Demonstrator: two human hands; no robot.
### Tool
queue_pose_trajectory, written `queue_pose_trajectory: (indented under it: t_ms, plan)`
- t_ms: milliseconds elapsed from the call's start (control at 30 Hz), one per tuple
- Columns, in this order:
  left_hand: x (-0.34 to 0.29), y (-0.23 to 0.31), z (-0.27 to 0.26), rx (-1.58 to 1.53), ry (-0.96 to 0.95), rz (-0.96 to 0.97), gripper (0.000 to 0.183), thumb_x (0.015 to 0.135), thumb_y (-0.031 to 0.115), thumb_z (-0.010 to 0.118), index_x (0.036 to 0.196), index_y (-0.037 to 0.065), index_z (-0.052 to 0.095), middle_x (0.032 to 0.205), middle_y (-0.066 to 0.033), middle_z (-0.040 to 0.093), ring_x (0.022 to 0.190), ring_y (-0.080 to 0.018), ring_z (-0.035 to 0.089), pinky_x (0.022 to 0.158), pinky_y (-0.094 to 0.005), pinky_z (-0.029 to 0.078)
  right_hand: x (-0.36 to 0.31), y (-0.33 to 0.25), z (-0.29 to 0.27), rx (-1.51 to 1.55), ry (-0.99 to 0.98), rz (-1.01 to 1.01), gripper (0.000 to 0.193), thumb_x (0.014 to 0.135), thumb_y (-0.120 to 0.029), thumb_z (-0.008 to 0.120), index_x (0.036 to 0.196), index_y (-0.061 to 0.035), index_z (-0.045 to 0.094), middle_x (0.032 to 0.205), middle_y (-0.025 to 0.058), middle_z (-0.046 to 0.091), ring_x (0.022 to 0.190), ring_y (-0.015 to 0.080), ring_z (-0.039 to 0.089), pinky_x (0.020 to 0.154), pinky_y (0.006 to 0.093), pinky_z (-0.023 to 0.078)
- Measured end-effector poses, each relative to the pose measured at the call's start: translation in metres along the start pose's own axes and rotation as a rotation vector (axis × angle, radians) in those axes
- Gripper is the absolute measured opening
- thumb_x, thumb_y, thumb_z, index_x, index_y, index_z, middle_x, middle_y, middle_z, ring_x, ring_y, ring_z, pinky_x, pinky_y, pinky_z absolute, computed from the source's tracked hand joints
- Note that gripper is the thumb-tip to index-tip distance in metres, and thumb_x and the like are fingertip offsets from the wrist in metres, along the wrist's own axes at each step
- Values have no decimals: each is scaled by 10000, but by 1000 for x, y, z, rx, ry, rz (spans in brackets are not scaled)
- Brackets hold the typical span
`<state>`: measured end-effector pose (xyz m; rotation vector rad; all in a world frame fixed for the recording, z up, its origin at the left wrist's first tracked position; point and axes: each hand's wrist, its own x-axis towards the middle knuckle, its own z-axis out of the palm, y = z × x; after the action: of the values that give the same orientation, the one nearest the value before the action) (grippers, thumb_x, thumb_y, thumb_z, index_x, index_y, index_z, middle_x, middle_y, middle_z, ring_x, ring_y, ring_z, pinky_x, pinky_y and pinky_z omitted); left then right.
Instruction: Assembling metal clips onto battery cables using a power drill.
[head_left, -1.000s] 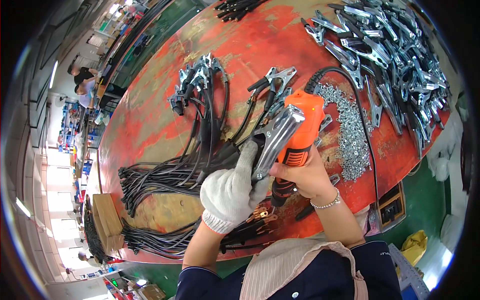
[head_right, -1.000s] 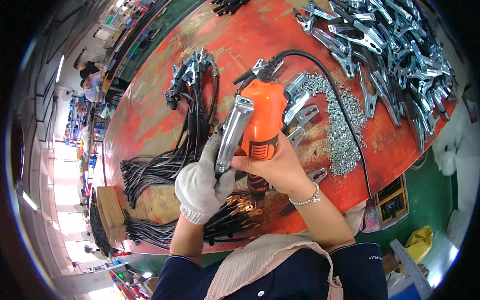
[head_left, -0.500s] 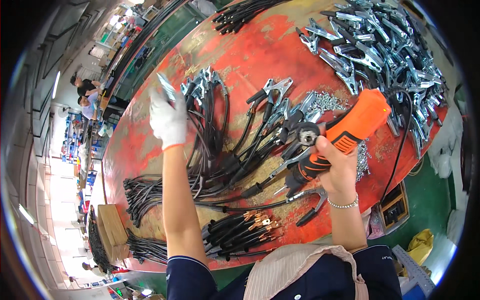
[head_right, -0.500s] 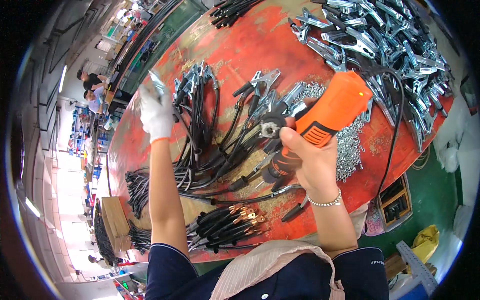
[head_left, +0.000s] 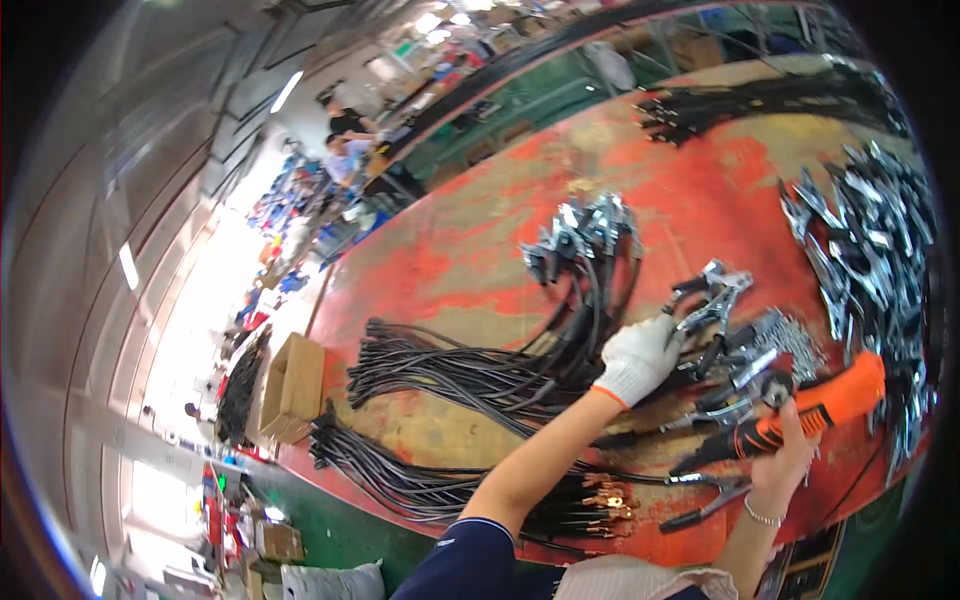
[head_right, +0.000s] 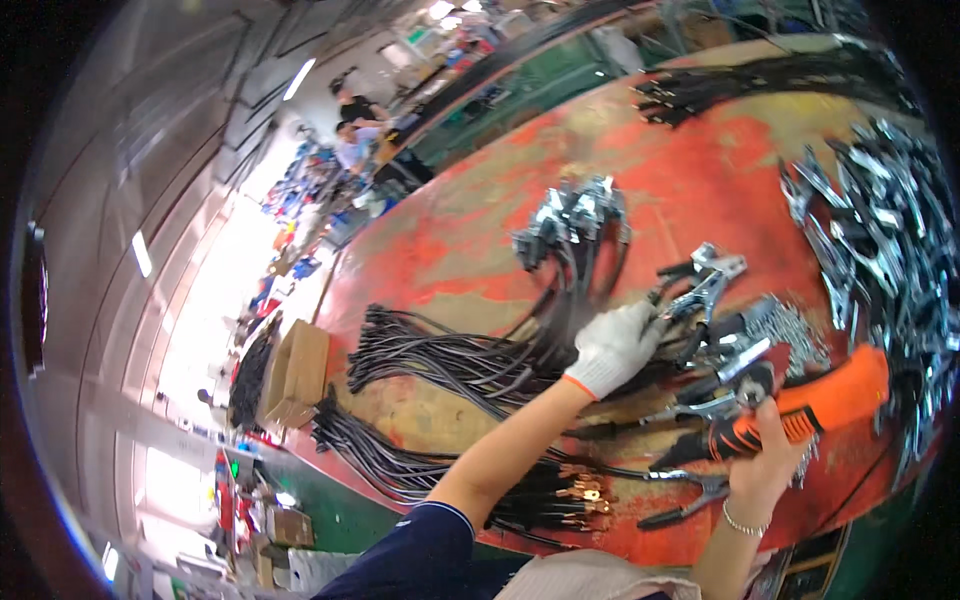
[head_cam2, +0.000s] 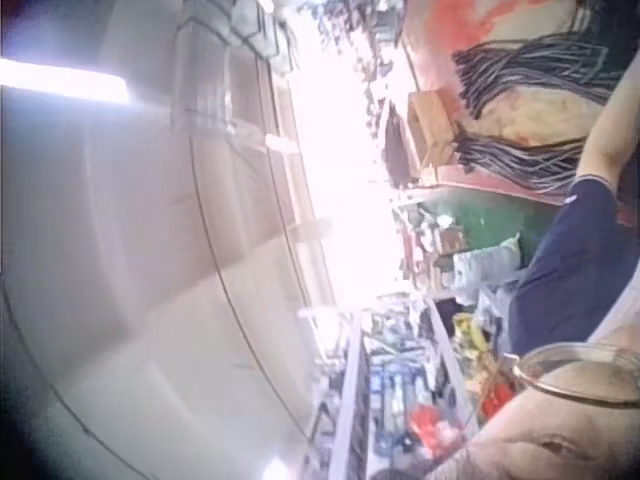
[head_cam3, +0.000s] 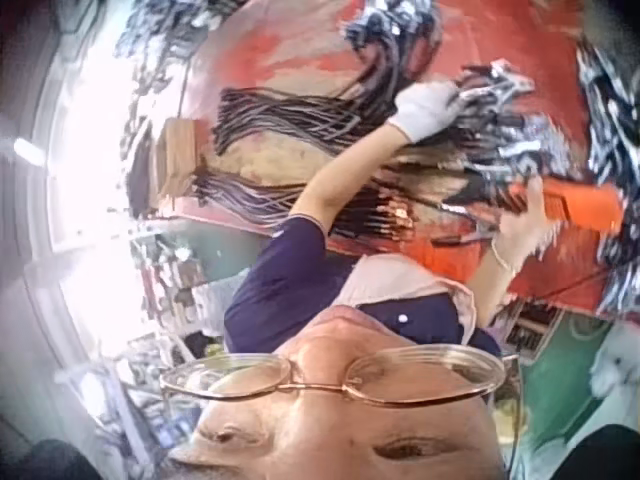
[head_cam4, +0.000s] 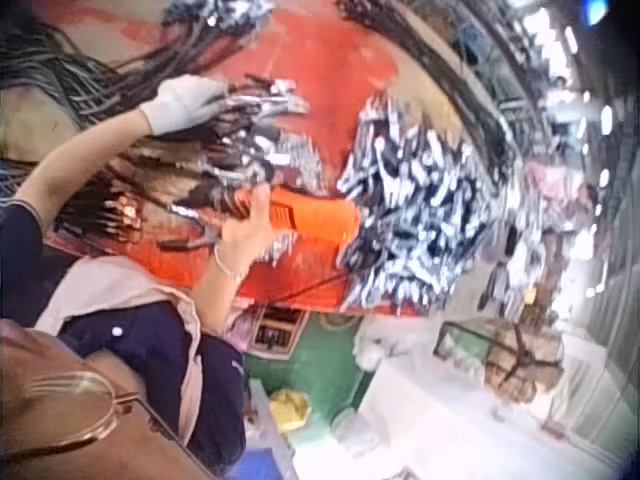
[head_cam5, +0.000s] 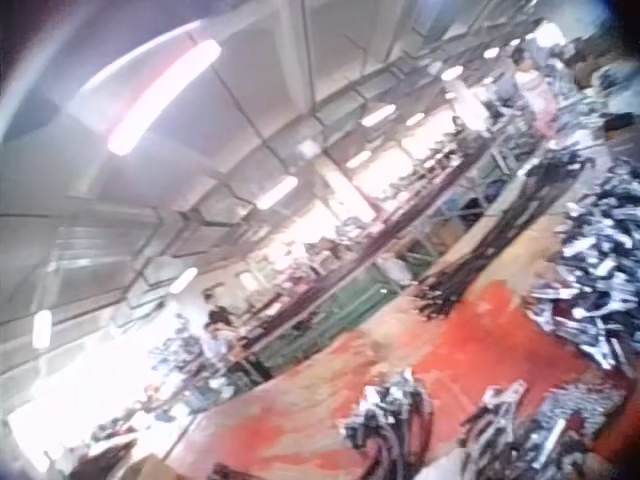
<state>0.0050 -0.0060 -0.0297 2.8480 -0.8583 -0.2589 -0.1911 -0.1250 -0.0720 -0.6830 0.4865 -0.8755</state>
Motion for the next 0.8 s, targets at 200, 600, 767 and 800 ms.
queue_pose_trajectory:
  t_ms: [200,600,767,800]
  plan:
    - [-31,-22,-18,-802,86,116,267,942,285,519,1078,66,584,825,-69,627,766,-140,593,715,-308,471,-20,8,11,-32,-202,-122,457,870,-60,565,1277,-2,366,1044,66,514,899,141,523,827,289,449]
    - [-120,0,-40,-485,25,401,217,826,206,672,996,75,643,898,-75,674,739,-179,653,634,-283,508,-35,-6,29,68,-215,-197,695,743,18,580,1354,-53,257,1021,80,498,948,184,524,1043,489,370]
    - [-124,-2,-24,145,544,574,240,733,210,715,947,120,654,894,-56,664,630,-160,640,477,-272,491,-36,-5,27,1,-248,-171,728,723,20,620,1352,-59,262,1008,72,500,928,158,516,971,386,411]
    - [-122,-1,-25,172,633,612,243,724,207,714,944,121,654,894,-60,665,638,-160,643,478,-270,490,-37,-5,28,7,-253,-167,731,720,20,625,1350,-61,263,1007,72,500,925,153,514,959,367,413]
